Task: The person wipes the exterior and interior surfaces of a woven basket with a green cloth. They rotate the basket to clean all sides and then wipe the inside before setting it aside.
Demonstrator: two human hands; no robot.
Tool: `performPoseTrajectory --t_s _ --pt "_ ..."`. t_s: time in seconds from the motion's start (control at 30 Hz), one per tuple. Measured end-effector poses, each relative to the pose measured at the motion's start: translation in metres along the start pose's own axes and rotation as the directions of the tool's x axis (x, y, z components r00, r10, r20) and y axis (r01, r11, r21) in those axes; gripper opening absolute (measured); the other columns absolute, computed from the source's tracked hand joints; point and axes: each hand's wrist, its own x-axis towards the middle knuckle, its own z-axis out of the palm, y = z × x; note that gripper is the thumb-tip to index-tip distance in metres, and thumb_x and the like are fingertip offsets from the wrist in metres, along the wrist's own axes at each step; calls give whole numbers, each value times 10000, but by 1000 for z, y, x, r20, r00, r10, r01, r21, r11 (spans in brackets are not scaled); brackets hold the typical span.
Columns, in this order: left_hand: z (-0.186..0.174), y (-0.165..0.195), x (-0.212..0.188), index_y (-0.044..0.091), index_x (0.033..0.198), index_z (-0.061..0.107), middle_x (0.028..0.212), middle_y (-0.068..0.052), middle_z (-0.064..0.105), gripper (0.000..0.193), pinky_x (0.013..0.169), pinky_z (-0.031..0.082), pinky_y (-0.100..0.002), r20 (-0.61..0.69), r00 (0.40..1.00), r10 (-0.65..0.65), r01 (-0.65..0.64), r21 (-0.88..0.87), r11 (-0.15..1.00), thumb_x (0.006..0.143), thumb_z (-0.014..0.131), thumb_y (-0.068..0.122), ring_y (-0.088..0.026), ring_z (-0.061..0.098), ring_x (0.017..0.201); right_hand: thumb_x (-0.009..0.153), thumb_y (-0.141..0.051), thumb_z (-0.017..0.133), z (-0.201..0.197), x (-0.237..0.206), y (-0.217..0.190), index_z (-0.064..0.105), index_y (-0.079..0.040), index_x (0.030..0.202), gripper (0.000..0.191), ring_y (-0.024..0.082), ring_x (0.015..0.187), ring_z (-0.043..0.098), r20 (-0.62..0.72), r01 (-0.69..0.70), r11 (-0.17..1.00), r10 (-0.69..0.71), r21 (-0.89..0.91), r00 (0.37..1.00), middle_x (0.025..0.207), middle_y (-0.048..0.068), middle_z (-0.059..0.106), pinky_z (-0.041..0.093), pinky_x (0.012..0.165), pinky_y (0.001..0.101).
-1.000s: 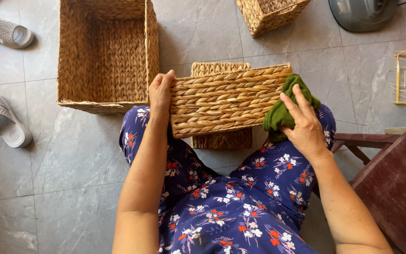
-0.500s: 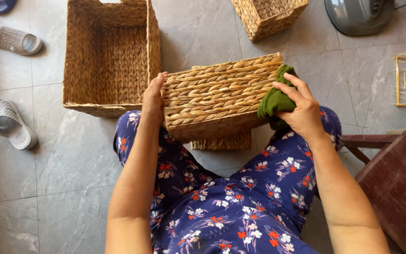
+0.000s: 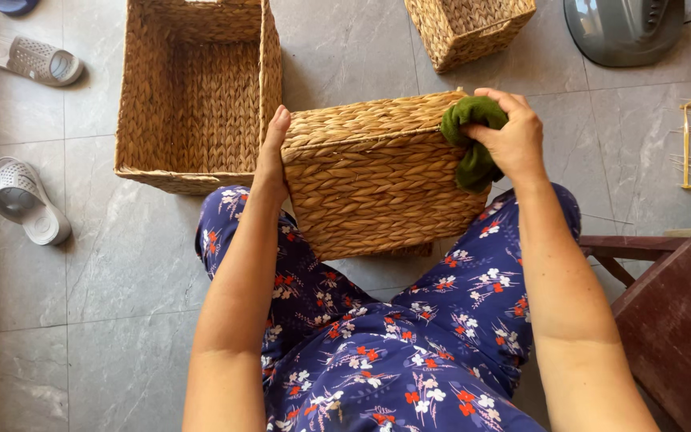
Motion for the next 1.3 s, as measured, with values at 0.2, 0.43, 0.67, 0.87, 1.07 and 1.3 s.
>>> performPoseTrajectory --t_s 0.2,0.43,0.67,0.87,1.07,1.3 --pt "5 -2 -11 123 1579 333 1625 -185 324 887 1189 361 -438 18 988 154 -155 90 984 890 623 601 -333 361 1491 914 15 810 32 -31 -3 599 -112 1460 598 357 1460 497 -241 217 969 -241 -121 940 1569 133 506 431 1232 417" --pt "-5 -9 -9 32 1466 539 1503 -215 545 765 1132 454 -414 -80 983 164 -158 77 984 919 636 559 -308 543 1373 883 9 799 122 -70 -62 392 -227 1634 886 406 1580 292 -164 373 911 -401 -174 901 1711 -2 321 272 1310 520" --pt "-27 -14 31 12 1280 656 1206 -120 691 417 973 506 -302 -36 975 218 -198 298 934 1016 651 334 -161 626 1102 794 -214 778 184 -93 -137 398 -174 1567 862 285 1485 379 210 523 851 -520 44 828 1666 -19 274 271 1244 549" --pt "-15 -1 20 96 1125 682 1056 -72 712 239 795 572 -340 -137 991 -11 29 127 992 948 592 230 -173 667 949 838 113 590 155 -78 -79 582 -223 1532 771 119 1541 450 134 568 778 -554 -270 822 1681 -64 393 326 1317 409" --pt "0 9 21 98 1063 709 1023 -47 717 230 808 576 -330 -167 986 4 26 176 984 925 599 245 -153 659 926 915 78 620 93 -65 -20 507 -188 1567 713 320 1518 426 -284 129 971 -185 -203 941 1687 26 373 321 1307 437" --pt "-5 -2 29 88 1030 700 971 -61 691 211 796 556 -324 -187 982 34 1 184 983 920 647 259 -155 644 883 934 46 675 136 -77 -35 360 -225 1643 822 349 1549 378 -263 205 957 -255 -205 930 1734 11 246 288 1302 488"
